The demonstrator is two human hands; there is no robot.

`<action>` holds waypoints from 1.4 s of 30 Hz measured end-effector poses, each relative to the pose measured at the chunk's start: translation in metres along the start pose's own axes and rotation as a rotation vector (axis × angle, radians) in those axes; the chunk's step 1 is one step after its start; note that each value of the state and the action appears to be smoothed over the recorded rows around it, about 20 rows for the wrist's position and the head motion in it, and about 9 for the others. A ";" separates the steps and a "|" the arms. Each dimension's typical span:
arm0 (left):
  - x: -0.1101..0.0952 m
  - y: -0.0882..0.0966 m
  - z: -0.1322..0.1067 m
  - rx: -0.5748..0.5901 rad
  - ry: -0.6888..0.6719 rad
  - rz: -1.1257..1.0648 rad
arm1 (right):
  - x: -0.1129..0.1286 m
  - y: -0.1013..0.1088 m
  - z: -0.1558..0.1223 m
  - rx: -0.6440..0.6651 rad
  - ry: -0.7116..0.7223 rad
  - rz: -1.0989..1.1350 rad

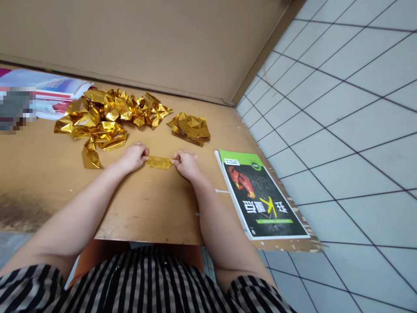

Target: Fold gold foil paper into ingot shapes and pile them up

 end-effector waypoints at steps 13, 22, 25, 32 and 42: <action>-0.008 -0.001 -0.005 0.025 -0.090 0.002 | 0.005 0.000 -0.005 0.055 0.089 0.037; -0.015 0.000 -0.008 0.073 -0.120 0.017 | 0.009 -0.003 -0.007 0.105 0.147 0.016; -0.015 0.000 -0.009 0.087 -0.109 0.009 | 0.012 -0.003 -0.009 0.115 0.167 -0.004; -0.015 0.001 -0.010 0.060 -0.134 -0.050 | 0.012 0.001 -0.011 0.066 0.169 0.036; -0.015 0.015 -0.011 -0.065 -0.134 -0.101 | 0.015 0.022 -0.015 -0.123 0.215 0.077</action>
Point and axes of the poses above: each hand's wrist, its own z-axis towards the middle knuckle, its own y-axis out of the back of the hand, x = y × z, the point moved 9 cm from there along z, towards the middle knuckle, and after that the axes turned 6 degrees about -z, right-handed, at the moved point
